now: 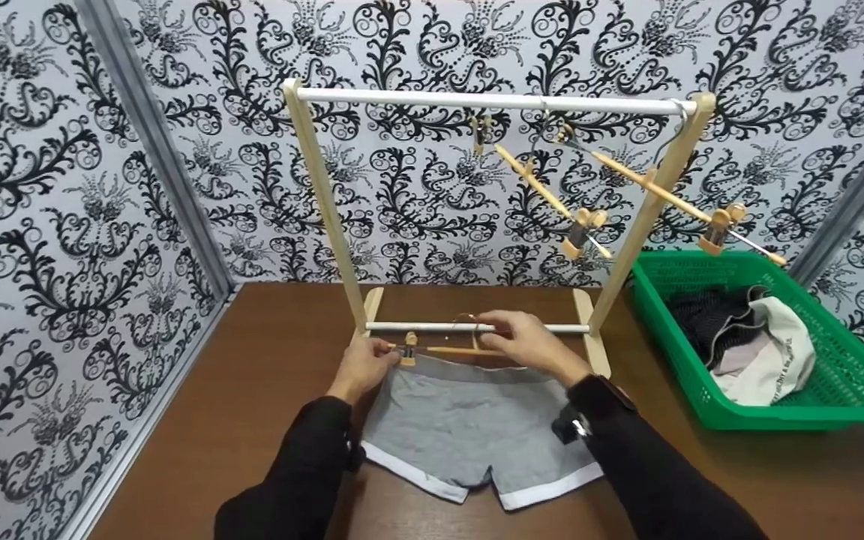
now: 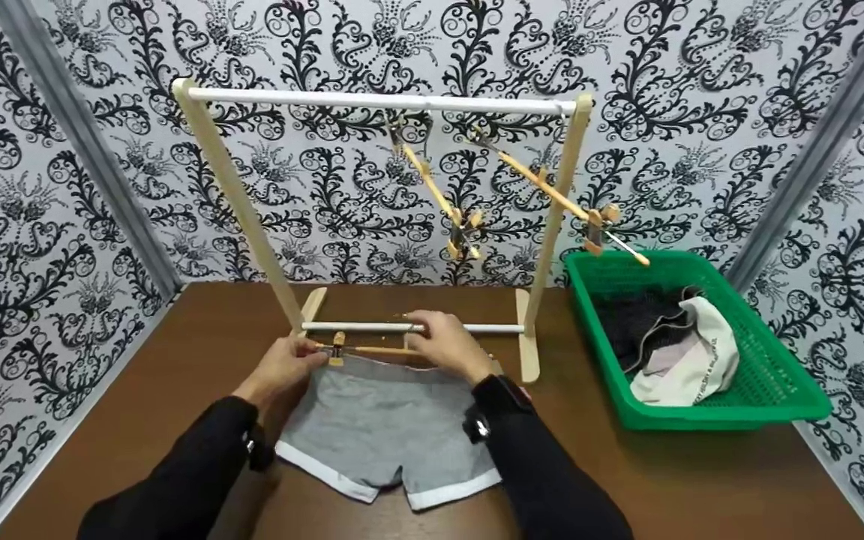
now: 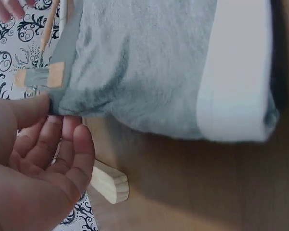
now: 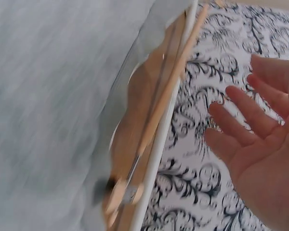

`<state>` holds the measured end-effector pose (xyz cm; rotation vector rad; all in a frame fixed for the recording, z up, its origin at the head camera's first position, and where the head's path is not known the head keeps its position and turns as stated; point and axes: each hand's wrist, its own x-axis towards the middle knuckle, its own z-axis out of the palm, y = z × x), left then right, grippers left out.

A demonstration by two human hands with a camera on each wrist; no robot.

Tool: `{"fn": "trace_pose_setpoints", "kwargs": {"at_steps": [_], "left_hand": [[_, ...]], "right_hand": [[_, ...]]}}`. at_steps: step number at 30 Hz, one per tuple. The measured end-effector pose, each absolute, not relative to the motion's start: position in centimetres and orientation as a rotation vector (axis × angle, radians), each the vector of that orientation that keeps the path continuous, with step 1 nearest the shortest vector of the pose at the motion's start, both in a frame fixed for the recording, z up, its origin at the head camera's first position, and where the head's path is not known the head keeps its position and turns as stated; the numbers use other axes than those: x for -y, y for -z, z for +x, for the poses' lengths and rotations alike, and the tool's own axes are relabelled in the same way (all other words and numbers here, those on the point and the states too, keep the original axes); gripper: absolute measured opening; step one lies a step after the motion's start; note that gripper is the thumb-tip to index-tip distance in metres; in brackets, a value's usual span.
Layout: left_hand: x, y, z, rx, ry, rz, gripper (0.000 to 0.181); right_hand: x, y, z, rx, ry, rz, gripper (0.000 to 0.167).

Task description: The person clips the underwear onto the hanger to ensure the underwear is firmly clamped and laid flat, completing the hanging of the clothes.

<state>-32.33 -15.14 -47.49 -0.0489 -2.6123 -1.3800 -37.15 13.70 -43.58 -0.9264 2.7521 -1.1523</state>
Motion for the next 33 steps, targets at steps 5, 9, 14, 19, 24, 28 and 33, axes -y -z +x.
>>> {"fn": "trace_pose_setpoints", "kwargs": {"at_steps": [5, 9, 14, 19, 24, 28, 33], "left_hand": [[14.8, 47.9, -32.6, 2.602, 1.354, -0.014, 0.017], [14.7, 47.8, -32.8, 2.623, 1.336, 0.011, 0.025], [14.0, 47.6, -32.8, 2.642, 1.210, 0.076, 0.028], [12.6, 47.6, -32.8, 2.545, 0.980, -0.064, 0.031], [10.8, 46.9, -32.4, 2.577, 0.693, -0.237, 0.030], [8.9, 46.6, -31.5, 2.620, 0.484, -0.406, 0.032], [5.3, 45.9, -30.8, 2.736, 0.318, -0.660, 0.037]], "right_hand": [[-17.1, 44.4, -36.2, -2.873, 1.043, -0.895, 0.041], [-19.0, 45.1, -35.4, -2.906, 0.950, -0.844, 0.040], [-20.4, 45.9, -34.1, -2.873, 0.892, -0.799, 0.045], [-21.0, 45.7, -32.6, -2.814, 0.913, -0.826, 0.049], [-21.8, 45.4, -31.7, -2.808, 0.969, -0.790, 0.054], [-22.4, 46.0, -30.9, -2.850, 0.953, -0.711, 0.053], [-22.8, 47.3, -30.4, -2.895, 0.905, -0.612, 0.053]]}}
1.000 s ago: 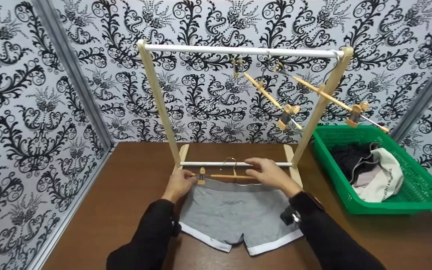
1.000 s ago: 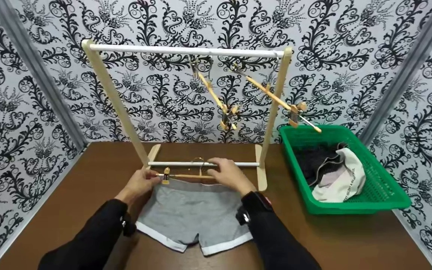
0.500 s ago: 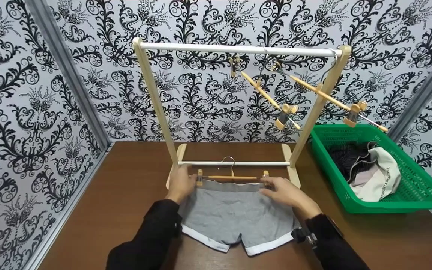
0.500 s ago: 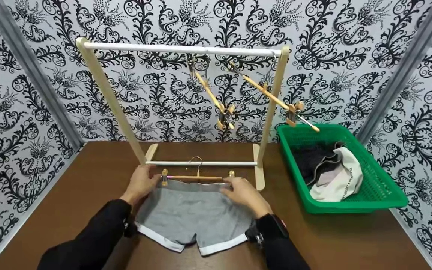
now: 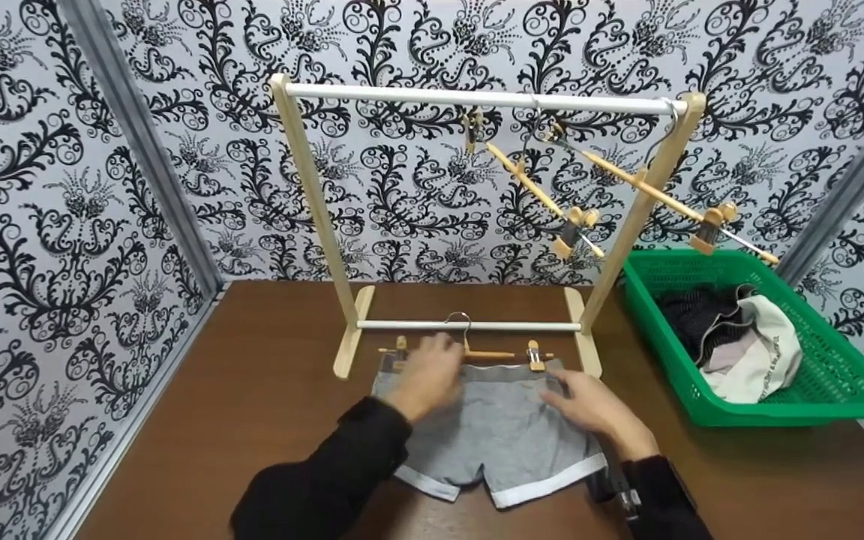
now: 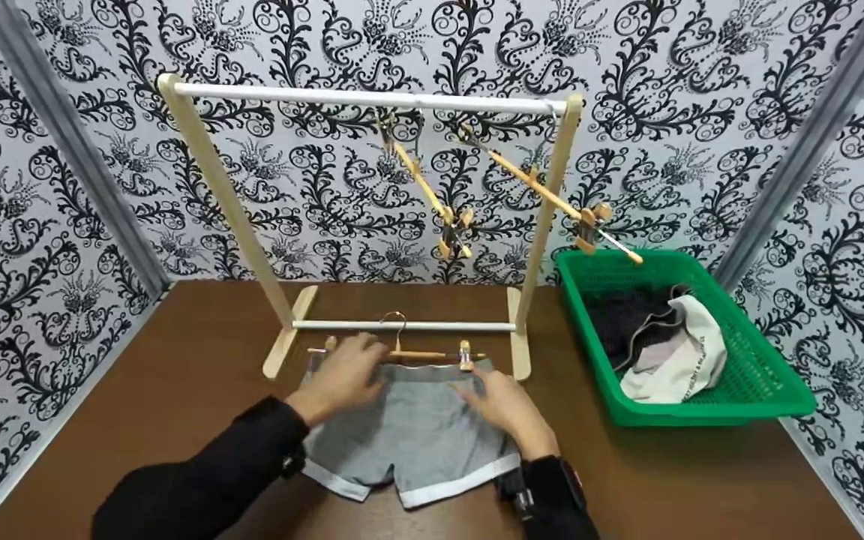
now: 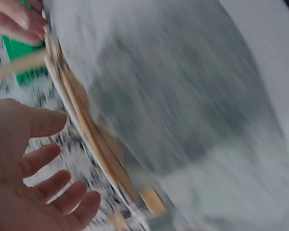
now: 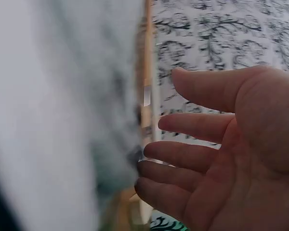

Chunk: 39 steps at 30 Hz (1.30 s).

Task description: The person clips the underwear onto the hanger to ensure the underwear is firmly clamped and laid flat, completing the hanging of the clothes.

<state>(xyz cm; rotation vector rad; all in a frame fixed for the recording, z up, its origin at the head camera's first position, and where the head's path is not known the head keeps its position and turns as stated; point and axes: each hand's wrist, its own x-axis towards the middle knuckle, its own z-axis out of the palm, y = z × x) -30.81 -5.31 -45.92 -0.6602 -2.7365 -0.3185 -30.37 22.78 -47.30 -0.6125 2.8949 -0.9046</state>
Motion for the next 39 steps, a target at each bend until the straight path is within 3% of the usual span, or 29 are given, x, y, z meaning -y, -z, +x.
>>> {"fn": "trace_pose_setpoints", "kwargs": {"at_steps": [8, 16, 24, 29, 33, 39], "left_hand": [[-1.6, 45.0, -33.3, 2.986, 0.105, -0.786, 0.045], [-5.9, 46.6, -35.4, 3.071, 0.114, -0.602, 0.041], [-6.9, 46.6, -35.8, 3.100, 0.237, -0.543, 0.027], [-6.6, 46.8, -35.9, 3.080, 0.303, -0.561, 0.032], [-6.2, 47.0, -36.2, 3.072, 0.409, -0.560, 0.042], [-6.0, 47.7, -36.4, 3.023, 0.594, -0.525, 0.031]], "right_hand": [[-23.4, 48.3, -30.5, -2.955, 0.816, -0.649, 0.046], [-23.0, 48.5, -30.4, -2.926, 0.740, -0.699, 0.044], [-23.5, 48.5, -30.9, -2.937, 0.871, -0.607, 0.055], [-23.4, 48.5, -31.1, -2.864, 1.100, -0.471, 0.065], [-23.2, 48.6, -31.4, -2.801, 1.277, -0.396, 0.067], [-23.3, 48.3, -31.7, -2.635, 1.525, -0.298, 0.064]]}}
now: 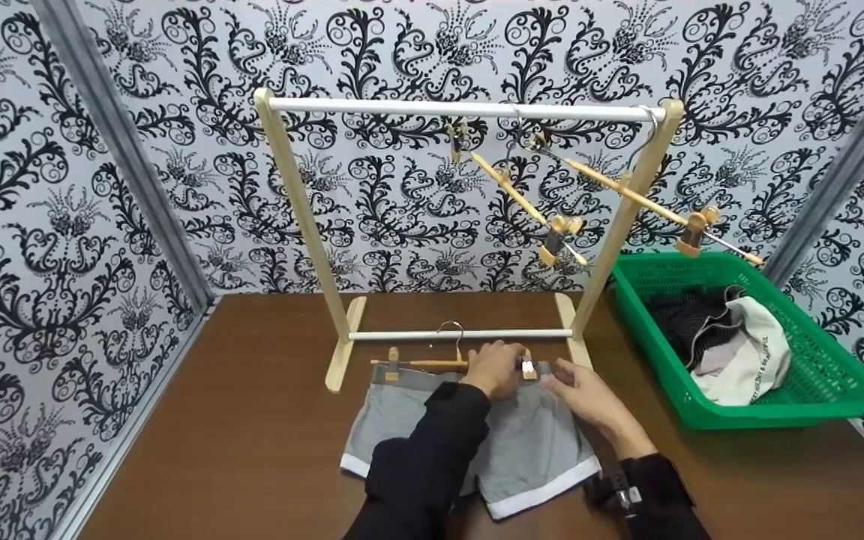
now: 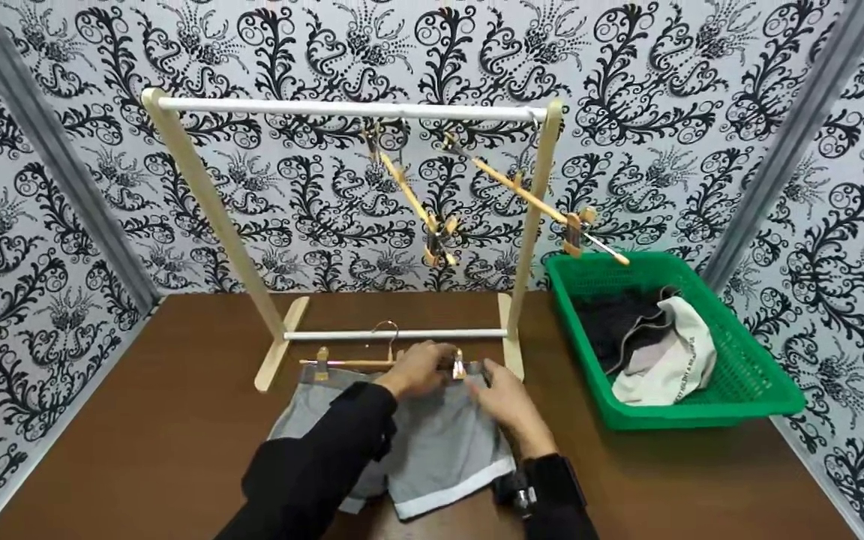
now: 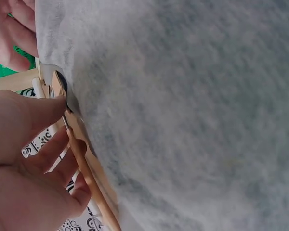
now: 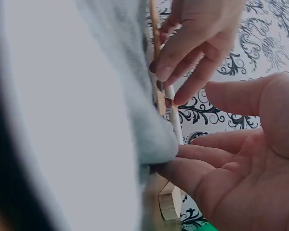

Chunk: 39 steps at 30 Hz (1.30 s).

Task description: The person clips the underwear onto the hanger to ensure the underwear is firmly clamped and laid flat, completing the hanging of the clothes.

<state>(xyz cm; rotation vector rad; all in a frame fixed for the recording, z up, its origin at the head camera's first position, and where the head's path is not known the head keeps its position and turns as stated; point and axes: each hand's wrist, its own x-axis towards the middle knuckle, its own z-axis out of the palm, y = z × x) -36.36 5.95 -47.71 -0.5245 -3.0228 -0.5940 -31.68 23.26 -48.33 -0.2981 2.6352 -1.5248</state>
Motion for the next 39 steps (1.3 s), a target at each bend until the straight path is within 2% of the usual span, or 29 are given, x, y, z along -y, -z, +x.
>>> {"fn": "trace_pose_setpoints", "kwargs": {"at_steps": [4, 13, 23, 30, 35, 39], "left_hand": [[-6.4, 48.0, -36.3, 3.026, 0.616, -0.511, 0.026], [-6.2, 48.3, -36.7, 2.997, 0.638, -0.524, 0.019], [-5.4, 49.3, -37.5, 2.856, 0.901, -0.507, 0.027], [-5.8, 48.7, -37.6, 2.811, 1.151, -0.484, 0.025], [-5.6, 48.4, -37.3, 2.803, 1.157, -0.542, 0.033], [-5.6, 48.1, -37.2, 2.757, 1.162, -0.581, 0.030]], "right_hand": [[-23.7, 48.5, -31.7, -2.644, 1.532, -0.239, 0.061], [-23.8, 48.9, -32.4, -2.517, 1.583, -0.192, 0.065], [-23.2, 48.9, -33.0, -2.263, 1.829, -0.138, 0.063], [-24.0, 48.8, -33.0, -2.025, 2.081, -0.026, 0.067], [-24.2, 49.0, -33.1, -1.935, 2.177, -0.012, 0.069], [-24.4, 48.9, -33.3, -1.901, 2.211, -0.025, 0.067]]}}
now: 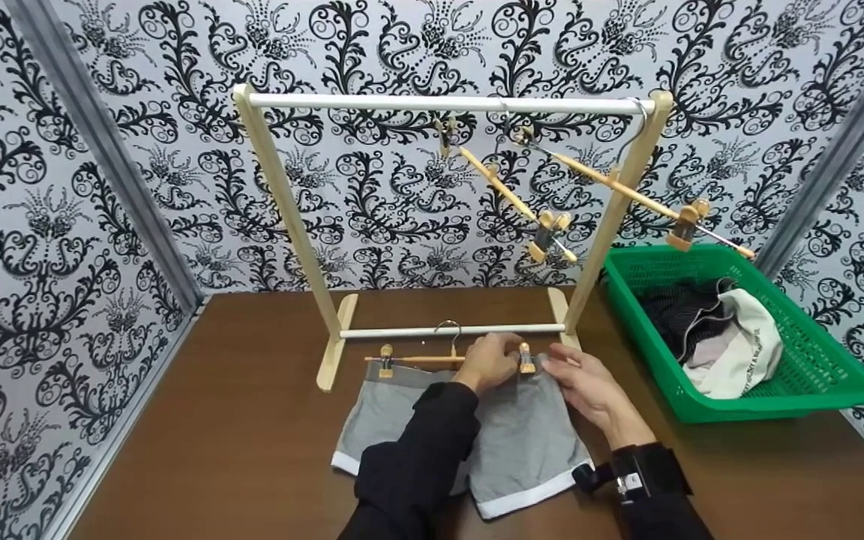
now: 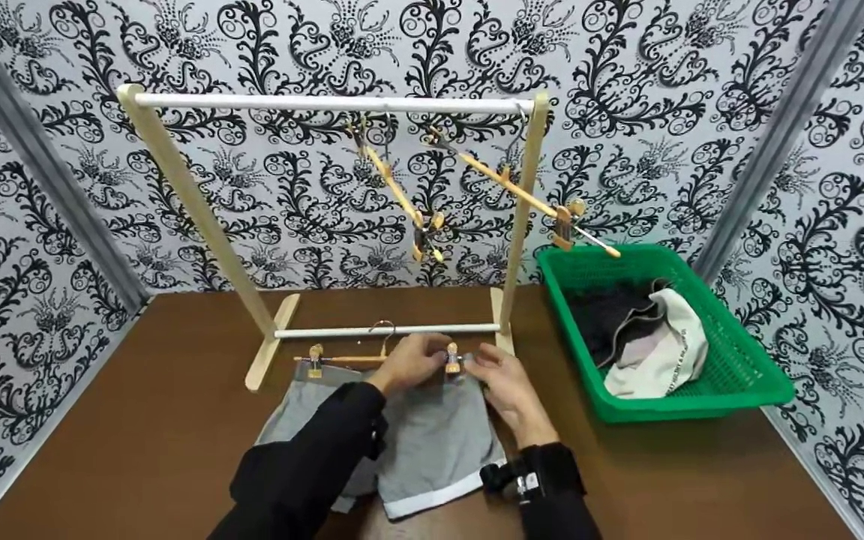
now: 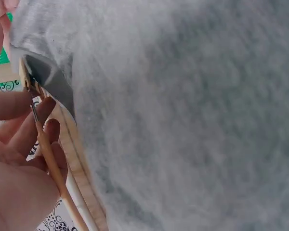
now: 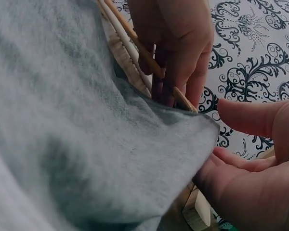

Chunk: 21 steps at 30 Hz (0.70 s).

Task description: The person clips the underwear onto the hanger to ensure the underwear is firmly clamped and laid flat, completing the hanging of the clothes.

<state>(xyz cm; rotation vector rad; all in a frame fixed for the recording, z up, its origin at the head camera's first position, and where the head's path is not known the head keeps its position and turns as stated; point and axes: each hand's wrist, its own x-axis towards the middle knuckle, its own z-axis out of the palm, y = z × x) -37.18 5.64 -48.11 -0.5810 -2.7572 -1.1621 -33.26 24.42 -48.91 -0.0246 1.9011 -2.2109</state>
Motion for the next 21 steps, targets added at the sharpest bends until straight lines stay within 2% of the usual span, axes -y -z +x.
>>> {"fn": "trace_pose_setpoints", "kwargs": {"at_steps": [10, 21], "left_hand": [[-5.94, 48.00, -36.76, 2.703, 1.289, -0.494, 0.022], [-6.19, 48.21, -36.56, 2.838, 1.171, -0.478, 0.031]], "right_hand": [[-24.07, 48.83, -33.26, -1.790, 2.283, 0.011, 0.073], [-23.77, 49.09, -33.35, -1.824, 2.255, -0.029, 0.072]]}}
